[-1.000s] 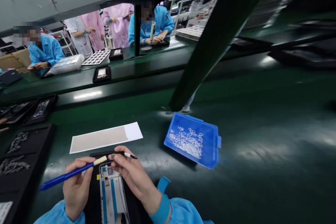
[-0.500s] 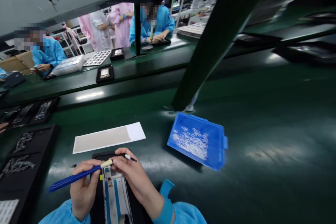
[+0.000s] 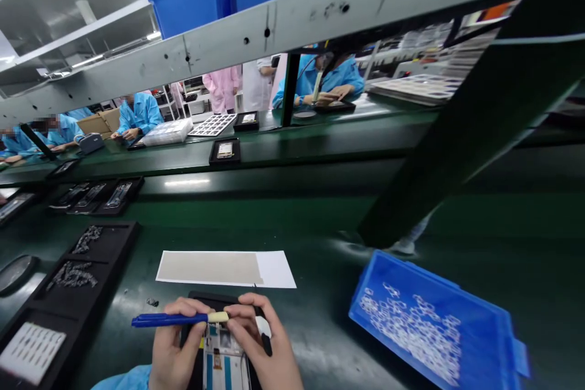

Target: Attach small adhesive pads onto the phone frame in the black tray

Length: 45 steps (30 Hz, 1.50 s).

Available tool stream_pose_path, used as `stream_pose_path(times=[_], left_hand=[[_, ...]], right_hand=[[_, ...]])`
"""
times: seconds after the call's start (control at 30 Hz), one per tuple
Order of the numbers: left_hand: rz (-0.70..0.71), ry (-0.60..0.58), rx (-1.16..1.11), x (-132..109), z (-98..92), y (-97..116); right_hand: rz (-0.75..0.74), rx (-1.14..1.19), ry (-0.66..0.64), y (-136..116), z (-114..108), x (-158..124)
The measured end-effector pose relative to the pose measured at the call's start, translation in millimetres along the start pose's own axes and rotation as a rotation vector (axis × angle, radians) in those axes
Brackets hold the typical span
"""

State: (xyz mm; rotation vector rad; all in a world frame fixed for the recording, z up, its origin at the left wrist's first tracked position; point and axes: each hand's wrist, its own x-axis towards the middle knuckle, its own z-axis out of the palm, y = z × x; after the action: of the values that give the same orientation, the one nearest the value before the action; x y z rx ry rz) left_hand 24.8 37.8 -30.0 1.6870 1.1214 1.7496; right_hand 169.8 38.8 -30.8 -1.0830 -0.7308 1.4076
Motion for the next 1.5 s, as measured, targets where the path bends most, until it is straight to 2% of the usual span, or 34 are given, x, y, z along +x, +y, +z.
stream_pose_path(times=[0.3,0.5,0.73,0.87,1.0,1.13,1.33,1.5], left_hand=[[-0.195,0.084,-0.093,-17.5,-0.2,-15.6],[-0.139,0.088,-0.056,-17.7,-0.4,-15.2],[-0.044,0.045,-0.013,-3.5,0.7,1.2],[-0.066,0.061,0.014,-3.6,-0.7,2.8],[-0.171,0.073,0.002,-6.4,-0.9,1.1],[-0.327,0.079,-0.056,-4.1,-0.3,1.9],[-0.586,0.077,-0.265,5.7,-1.5,4.7],[-0.632,0.034,-0.35,9.5,-1.5,7.9]], right_hand=[[-0.109,-0.181,-0.147,11.6,-17.1,10.0],[-0.201,-0.225,-0.063,13.4,-19.4,10.5],[-0.23,-0.232,0.027,14.3,-15.2,7.9],[-0.224,-0.203,0.058,13.7,-11.2,5.5],[-0.231,-0.194,0.064,9.0,-7.2,3.1],[-0.239,-0.19,0.014,2.7,-4.9,2.9],[-0.329,-0.241,-0.027,-6.9,-2.5,3.8],[-0.365,-0.271,-0.038,-10.3,-0.1,4.3]])
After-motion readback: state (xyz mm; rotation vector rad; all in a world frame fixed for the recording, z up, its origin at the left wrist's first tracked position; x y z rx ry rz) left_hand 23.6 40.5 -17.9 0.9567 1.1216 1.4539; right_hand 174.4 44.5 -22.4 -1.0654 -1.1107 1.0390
